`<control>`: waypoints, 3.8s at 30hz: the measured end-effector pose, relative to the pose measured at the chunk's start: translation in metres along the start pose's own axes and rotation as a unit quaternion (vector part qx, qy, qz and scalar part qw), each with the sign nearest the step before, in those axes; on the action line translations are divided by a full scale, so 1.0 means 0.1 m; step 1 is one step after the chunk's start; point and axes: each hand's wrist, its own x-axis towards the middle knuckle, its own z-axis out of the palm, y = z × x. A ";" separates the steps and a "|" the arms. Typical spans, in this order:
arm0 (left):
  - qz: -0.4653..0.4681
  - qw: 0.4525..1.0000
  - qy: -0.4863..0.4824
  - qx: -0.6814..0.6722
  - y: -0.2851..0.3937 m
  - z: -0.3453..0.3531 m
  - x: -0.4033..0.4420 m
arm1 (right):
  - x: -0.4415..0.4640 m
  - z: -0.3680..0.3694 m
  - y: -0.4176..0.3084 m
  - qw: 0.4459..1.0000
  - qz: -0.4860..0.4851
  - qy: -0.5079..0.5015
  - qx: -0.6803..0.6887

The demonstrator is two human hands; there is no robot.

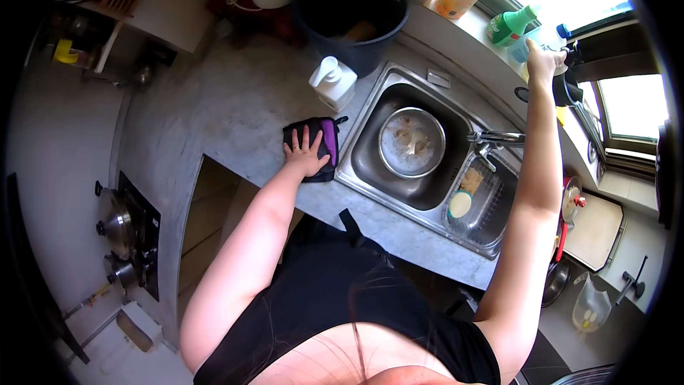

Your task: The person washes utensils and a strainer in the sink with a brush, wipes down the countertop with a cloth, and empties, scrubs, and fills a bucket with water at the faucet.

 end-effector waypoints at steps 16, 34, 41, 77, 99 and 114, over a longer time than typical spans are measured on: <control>0.206 0.708 0.497 -0.457 0.36 -1.13 0.19 | -4.03 -1.61 -0.39 0.900 0.194 -0.198 0.335; 0.435 0.558 0.422 -0.567 2.31 -2.90 -0.58 | -4.99 -2.43 0.02 0.876 0.289 -0.028 0.386; 0.291 0.512 0.643 -0.490 3.50 -3.64 -0.02 | -5.27 -2.61 0.32 0.861 0.335 0.005 0.382; 0.244 0.873 0.411 -0.100 3.30 -1.58 1.82 | -5.32 -2.50 1.17 0.820 0.454 -0.053 0.345; 0.188 0.959 0.189 -0.093 3.09 -1.68 2.22 | -5.36 -2.20 1.17 0.817 0.443 -0.113 0.352; 0.327 0.867 0.284 -0.247 2.88 -1.63 2.12 | -5.14 -2.25 0.86 0.842 0.426 -0.164 0.287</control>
